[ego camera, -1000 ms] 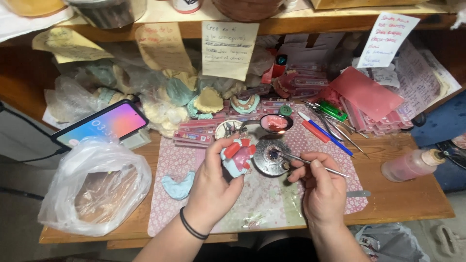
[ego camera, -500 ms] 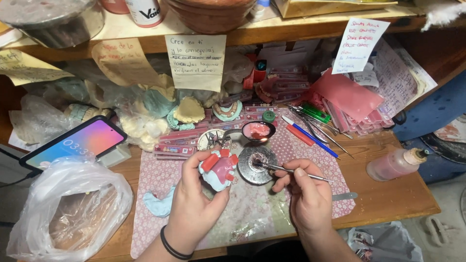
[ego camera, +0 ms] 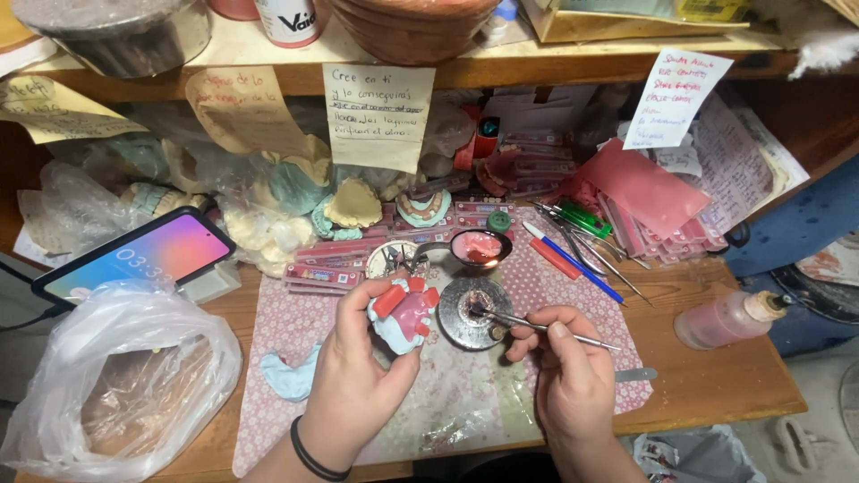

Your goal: The person holds a pink and blue dental mold in their left hand and uses a small brush in their right hand to apply a pink substance from a small container onto the mold's surface. The person carefully coats the inner area of the mold while seated at a cluttered workbench.

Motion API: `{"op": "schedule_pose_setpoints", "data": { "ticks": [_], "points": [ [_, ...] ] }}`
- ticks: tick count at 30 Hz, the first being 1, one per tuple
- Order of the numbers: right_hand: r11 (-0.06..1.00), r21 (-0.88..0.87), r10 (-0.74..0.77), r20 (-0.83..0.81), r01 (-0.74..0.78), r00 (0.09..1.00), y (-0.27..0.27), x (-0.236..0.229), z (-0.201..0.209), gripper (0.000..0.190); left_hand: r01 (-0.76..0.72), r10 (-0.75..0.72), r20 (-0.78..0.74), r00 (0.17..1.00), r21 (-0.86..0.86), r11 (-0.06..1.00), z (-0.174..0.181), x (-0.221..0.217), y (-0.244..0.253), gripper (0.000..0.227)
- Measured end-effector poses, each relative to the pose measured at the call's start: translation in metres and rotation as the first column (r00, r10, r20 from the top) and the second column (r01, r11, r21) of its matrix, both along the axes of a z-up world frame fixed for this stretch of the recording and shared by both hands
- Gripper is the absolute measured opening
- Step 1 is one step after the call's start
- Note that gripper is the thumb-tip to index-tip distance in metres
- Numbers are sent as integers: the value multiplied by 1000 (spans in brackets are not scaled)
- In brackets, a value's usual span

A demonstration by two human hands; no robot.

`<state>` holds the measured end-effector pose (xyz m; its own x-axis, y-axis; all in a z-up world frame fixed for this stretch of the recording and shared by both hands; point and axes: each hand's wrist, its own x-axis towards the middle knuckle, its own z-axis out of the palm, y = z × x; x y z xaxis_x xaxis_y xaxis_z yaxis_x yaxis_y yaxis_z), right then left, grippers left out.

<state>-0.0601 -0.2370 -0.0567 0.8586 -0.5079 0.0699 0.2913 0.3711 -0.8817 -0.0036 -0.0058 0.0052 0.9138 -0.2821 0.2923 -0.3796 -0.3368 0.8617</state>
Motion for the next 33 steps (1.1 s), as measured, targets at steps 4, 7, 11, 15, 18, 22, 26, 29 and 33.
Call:
{"op": "schedule_pose_setpoints", "data": {
  "ticks": [4,7,11,15,18,22,26,29,33],
  "points": [
    [999,-13,-30,-7,30,1000,0,0,0,23,0,0,13,1000,22,1000,-2,0,-1,70],
    [999,-16,-33,-23,33,999,0,0,1,23,13,-14,59,998,21,1000,-3,0,-1,68],
    [999,-25,-36,-16,36,999,1,1,1,24,29,-31,90,995,19,999,1,-1,-1,66],
    [998,-23,-60,-39,59,997,2,2,2,23,44,-44,92,995,3,999,2,1,-1,63],
    [998,-34,-57,-16,56,998,3,1,4,24,72,-72,125,990,5,997,-2,2,0,63],
    [997,-49,-58,-32,56,998,4,1,7,24,104,-108,150,983,32,994,-4,3,1,65],
    [996,-57,-69,-36,67,997,6,1,6,24,110,-118,154,981,59,992,-8,4,1,66],
    [994,-83,-70,-50,66,996,6,0,7,25,114,-125,159,979,77,991,-9,4,1,65],
    [995,-80,-69,-52,64,996,8,-1,8,23,131,-142,186,972,66,989,-5,2,0,65]
  ]
}}
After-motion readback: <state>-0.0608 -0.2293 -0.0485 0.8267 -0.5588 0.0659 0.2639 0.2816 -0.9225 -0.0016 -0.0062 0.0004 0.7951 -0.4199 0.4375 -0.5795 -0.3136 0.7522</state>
